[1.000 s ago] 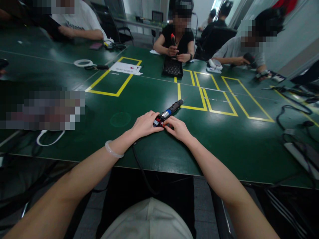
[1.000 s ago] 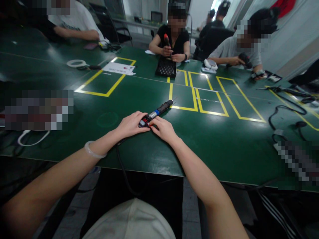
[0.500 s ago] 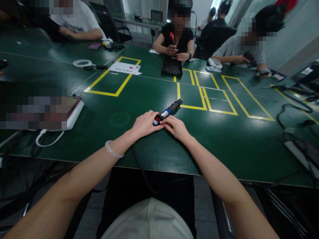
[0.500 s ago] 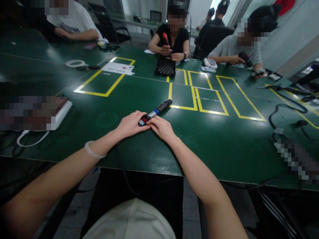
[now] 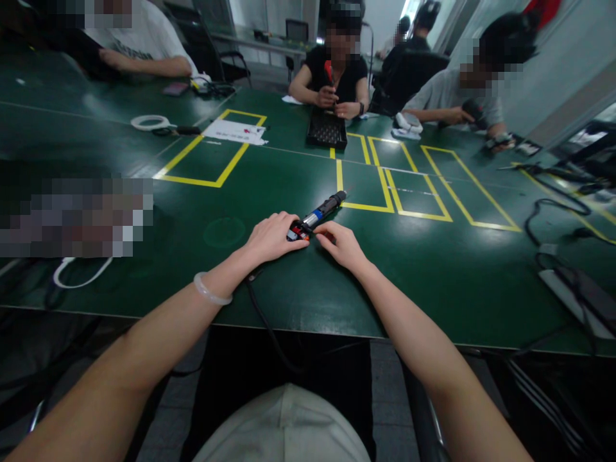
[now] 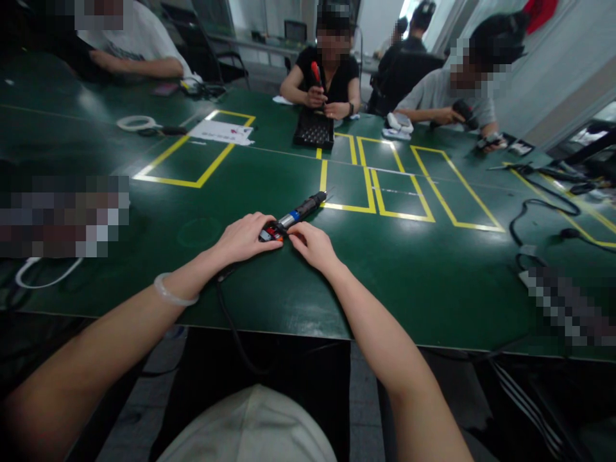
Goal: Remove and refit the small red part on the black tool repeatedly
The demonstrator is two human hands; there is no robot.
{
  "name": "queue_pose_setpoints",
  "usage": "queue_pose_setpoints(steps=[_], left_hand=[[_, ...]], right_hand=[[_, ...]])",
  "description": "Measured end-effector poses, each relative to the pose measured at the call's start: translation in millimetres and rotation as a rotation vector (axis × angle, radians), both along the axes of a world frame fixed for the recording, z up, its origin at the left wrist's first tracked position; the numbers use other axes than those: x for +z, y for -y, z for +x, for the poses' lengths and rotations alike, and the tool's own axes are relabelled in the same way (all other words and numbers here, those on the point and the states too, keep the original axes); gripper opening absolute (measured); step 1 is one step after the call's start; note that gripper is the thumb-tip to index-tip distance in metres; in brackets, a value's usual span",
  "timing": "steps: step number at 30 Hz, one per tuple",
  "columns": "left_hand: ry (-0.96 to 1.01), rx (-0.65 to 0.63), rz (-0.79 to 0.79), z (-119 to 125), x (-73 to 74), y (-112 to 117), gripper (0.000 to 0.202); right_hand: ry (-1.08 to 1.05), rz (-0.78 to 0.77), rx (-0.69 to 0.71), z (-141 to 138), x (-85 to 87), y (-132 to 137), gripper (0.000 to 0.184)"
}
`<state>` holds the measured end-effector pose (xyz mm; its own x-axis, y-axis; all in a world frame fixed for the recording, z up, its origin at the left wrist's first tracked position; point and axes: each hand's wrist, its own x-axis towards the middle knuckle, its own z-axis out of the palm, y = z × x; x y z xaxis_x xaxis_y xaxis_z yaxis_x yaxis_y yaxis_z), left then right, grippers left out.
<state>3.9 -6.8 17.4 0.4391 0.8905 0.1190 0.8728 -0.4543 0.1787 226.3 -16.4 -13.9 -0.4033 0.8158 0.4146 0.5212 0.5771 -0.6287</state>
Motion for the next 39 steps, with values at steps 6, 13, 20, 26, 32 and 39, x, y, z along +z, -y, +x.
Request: queue_pose_setpoints(steps=[6,13,20,26,32,39], left_hand=[[-0.001,0.066,-0.004,-17,-1.6,-15,0.065],[0.016,0.281,-0.040,-63,-2.9,-46,0.073],[0.064,0.545,-0.032,-110,-1.6,-67,0.079],[0.068,0.719,-0.011,-134,-2.1,-72,0.086],[0.030,0.616,0.223,-127,-1.9,-62,0.062],[0.084,0.556,0.190,-121,-3.4,-60,0.058]], right_hand=[[0.025,-0.006,0.005,0,1.9,0,0.014],[0.029,-0.009,-0.004,2,0.9,-1,0.014],[0.032,-0.021,0.004,2,0.4,-2,0.014],[0.036,-0.023,0.013,2,-1.6,-3,0.015],[0.038,-0.026,0.020,1,-0.9,-3,0.014],[0.046,-0.028,0.018,1,0.5,-2,0.014]])
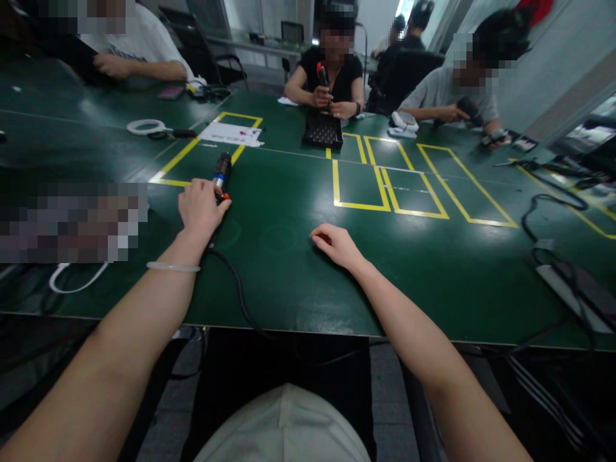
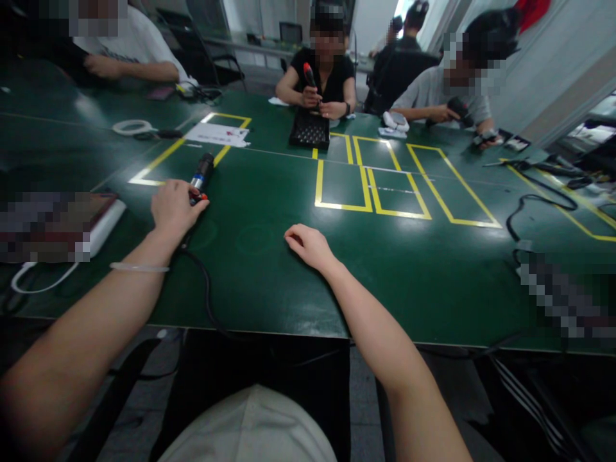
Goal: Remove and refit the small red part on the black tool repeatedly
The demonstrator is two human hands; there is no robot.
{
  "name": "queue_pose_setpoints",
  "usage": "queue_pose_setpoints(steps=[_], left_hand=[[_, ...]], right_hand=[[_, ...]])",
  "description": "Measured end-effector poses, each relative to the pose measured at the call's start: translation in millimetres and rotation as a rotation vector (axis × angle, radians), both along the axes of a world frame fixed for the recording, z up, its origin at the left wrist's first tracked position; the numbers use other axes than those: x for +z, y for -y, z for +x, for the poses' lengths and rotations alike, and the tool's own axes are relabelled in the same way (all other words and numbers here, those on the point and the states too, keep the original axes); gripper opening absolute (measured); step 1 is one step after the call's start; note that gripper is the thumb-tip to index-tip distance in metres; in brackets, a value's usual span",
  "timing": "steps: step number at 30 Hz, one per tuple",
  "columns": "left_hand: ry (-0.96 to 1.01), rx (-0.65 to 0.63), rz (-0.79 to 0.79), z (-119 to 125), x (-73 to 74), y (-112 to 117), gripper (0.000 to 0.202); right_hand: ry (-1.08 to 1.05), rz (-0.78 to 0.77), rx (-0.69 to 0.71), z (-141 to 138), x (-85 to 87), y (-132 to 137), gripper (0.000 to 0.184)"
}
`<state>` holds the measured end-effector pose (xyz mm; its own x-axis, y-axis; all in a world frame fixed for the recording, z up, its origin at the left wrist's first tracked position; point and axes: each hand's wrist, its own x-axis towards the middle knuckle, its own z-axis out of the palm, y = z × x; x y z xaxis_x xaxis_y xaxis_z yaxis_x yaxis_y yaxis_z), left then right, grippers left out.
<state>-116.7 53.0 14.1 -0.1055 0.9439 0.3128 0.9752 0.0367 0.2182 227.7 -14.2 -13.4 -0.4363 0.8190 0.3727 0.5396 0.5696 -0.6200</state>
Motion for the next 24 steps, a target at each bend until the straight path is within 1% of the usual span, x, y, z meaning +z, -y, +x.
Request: queue_pose_setpoints(steps=[2,4,10,12,14,17,19,21,24], left_hand=[[0.007,-0.020,0.005,0,-0.6,0,0.063],[0.022,-0.019,0.014,1,-0.9,0,0.063],[0.081,0.013,0.062,3,-2.7,-3,0.040],[0.075,0.014,0.098,1,-4.0,-5,0.036],[0.080,-0.013,0.142,-2,-5.0,-7,0.033],[0.121,-0.102,0.195,1,-5.1,-6,0.032],[0.178,-0.175,0.195,11,-4.2,-1,0.033],[0.266,-0.283,0.134,27,-2.6,7,0.034],[0.402,-0.519,-0.048,61,0.7,26,0.035]], right_hand=[[-0.001,0.004,0.002,0,0.0,0,0.015],[0.000,0.004,0.002,0,-0.2,0,0.015],[0.001,-0.004,0.008,1,-0.8,-1,0.015],[-0.003,0.002,0.013,1,-0.6,-1,0.015],[-0.005,0.006,0.015,1,-0.5,-1,0.015],[-0.004,-0.001,0.015,0,-0.7,-1,0.015],[-0.008,-0.007,0.015,0,-0.9,-1,0.015],[-0.019,-0.014,0.015,0,-0.8,-1,0.014],[-0.060,-0.044,0.013,-2,0.1,0,0.014]])
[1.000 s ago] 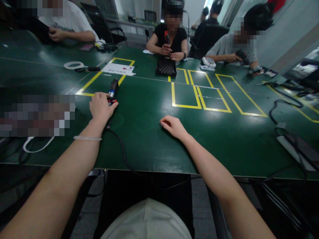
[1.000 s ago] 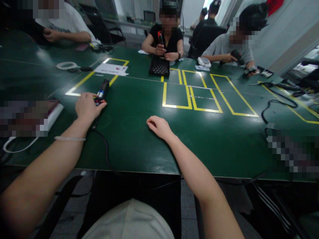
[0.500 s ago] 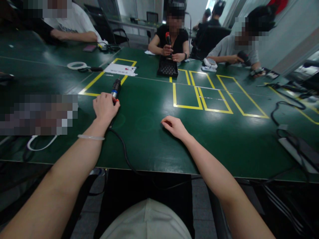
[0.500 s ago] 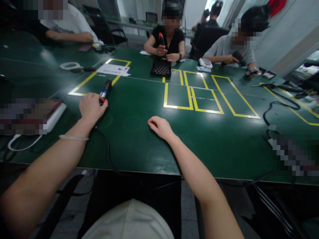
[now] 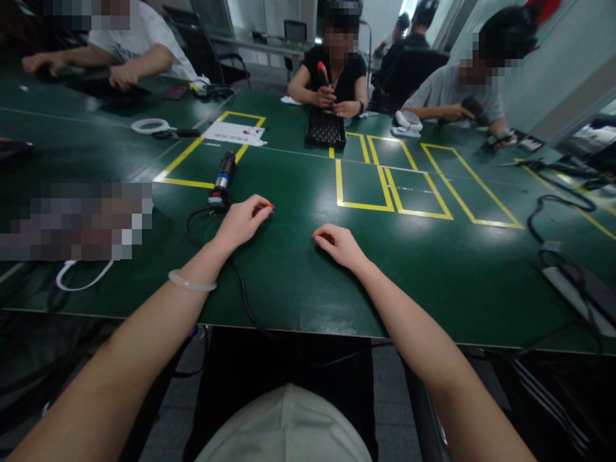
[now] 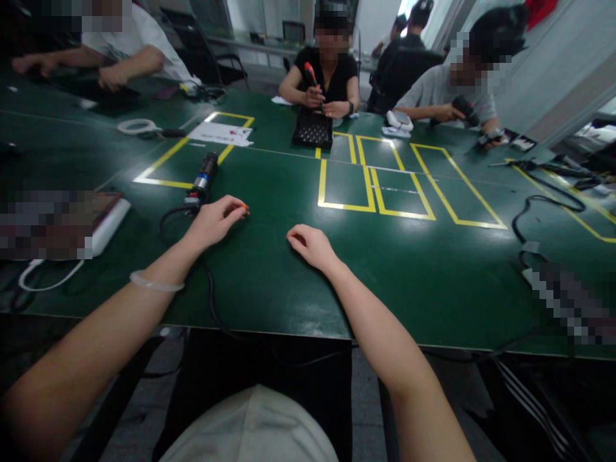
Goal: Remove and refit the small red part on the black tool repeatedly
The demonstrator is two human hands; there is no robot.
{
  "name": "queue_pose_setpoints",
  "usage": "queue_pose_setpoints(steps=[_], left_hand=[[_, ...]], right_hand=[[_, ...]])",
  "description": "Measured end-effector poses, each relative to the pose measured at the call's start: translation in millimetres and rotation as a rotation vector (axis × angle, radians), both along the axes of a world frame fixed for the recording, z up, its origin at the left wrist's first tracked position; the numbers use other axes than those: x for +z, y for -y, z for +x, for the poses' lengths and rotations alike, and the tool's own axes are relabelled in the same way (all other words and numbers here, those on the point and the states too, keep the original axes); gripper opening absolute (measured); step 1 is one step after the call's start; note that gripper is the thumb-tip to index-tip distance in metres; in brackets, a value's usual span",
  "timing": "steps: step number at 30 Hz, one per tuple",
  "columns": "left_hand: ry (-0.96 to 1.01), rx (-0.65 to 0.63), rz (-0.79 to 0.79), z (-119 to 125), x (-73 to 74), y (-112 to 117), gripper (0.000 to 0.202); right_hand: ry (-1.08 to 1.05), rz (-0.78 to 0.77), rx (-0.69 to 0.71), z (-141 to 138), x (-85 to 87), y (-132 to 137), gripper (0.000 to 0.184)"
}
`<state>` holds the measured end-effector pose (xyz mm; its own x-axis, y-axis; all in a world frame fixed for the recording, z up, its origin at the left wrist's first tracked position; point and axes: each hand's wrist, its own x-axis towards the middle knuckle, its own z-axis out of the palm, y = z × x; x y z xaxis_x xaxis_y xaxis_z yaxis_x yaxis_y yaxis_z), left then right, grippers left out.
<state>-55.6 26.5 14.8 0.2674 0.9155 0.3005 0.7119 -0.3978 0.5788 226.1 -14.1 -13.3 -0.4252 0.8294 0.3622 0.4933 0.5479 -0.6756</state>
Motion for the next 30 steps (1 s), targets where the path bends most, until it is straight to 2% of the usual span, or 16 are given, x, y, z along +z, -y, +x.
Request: queue_pose_setpoints(steps=[4,7,11,17,30], left_hand=[[0.018,-0.290,-0.141,41,3.2,28,0.032],[0.033,-0.382,-0.198,57,2.1,42,0.027],[0.120,-0.401,-0.252,60,-1.7,46,0.023],[0.239,-0.401,-0.316,62,-3.8,45,0.027],[0.252,-0.368,-0.325,59,-11.9,41,0.032]], right_hand=[[-0.123,-0.126,0.025,-2,1.4,3,0.018],[-0.227,-0.275,0.094,-6,1.5,5,0.023],[-0.305,-0.375,0.155,-10,-1.2,5,0.028],[-0.293,-0.374,0.183,-12,-4.3,3,0.025],[-0.347,-0.369,0.132,-11,-2.3,3,0.022]])
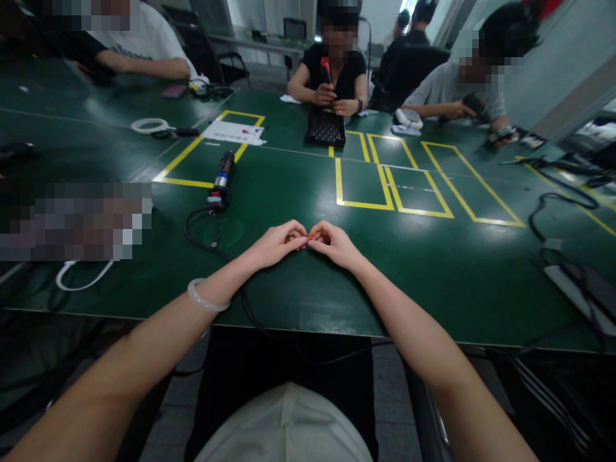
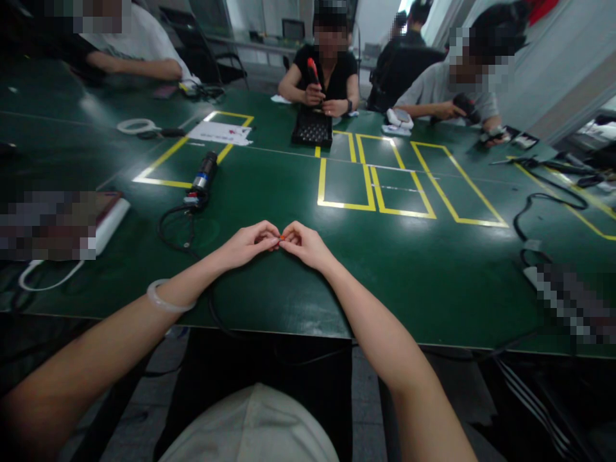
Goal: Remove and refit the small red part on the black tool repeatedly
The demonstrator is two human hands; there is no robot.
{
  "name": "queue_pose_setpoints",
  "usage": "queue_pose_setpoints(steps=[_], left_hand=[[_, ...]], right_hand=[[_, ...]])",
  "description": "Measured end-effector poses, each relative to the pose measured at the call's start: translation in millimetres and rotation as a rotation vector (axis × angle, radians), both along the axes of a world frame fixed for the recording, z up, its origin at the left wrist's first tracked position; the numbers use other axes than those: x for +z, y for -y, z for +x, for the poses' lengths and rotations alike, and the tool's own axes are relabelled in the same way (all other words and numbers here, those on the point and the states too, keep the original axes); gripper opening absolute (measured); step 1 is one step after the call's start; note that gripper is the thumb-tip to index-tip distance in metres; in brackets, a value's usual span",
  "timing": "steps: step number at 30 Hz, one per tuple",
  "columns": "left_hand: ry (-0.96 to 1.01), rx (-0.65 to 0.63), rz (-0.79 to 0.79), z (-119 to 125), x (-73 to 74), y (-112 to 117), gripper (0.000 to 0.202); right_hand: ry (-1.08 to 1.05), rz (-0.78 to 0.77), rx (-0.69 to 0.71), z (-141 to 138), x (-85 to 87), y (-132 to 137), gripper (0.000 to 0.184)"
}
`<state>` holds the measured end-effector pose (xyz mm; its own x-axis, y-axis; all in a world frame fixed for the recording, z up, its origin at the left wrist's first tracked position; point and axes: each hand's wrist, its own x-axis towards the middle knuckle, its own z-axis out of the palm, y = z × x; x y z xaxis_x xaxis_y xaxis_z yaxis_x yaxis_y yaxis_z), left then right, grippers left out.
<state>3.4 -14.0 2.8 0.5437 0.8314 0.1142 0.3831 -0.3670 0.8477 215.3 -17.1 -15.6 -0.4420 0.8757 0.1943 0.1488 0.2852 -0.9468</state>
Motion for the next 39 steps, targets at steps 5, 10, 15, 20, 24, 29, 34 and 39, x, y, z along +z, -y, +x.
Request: queue_pose_setpoints(steps=[5,10,15,20,24,29,34,39], left_hand=[[0.031,0.029,0.031,-0.3,1.7,0.2,0.032],[-0.003,0.024,0.059,0.9,3.9,1.7,0.028],[-0.015,0.027,0.061,1.1,5.4,1.7,0.030],[-0.039,0.042,0.052,0.5,5.3,1.2,0.035],[-0.035,0.035,0.033,1.0,6.2,2.7,0.035],[-0.018,0.033,0.038,1.1,7.8,2.9,0.030],[-0.011,0.018,0.048,0.3,6.2,1.3,0.027],[-0.023,0.026,0.044,0.3,6.7,1.4,0.029]], right_hand=[[-0.020,-0.010,0.020,-0.3,-1.3,-0.7,0.024],[-0.002,-0.042,0.015,0.4,-0.2,-0.4,0.026],[0.032,0.009,0.006,1.1,0.4,-0.3,0.020],[0.041,0.067,-0.002,1.6,0.7,-0.1,0.018],[0.060,0.096,-0.015,2.1,1.8,0.1,0.018],[0.071,0.097,-0.005,2.3,2.7,0.9,0.019],[0.054,0.074,0.001,2.6,1.0,0.4,0.022],[0.074,0.087,-0.006,2.8,1.7,0.3,0.020]])
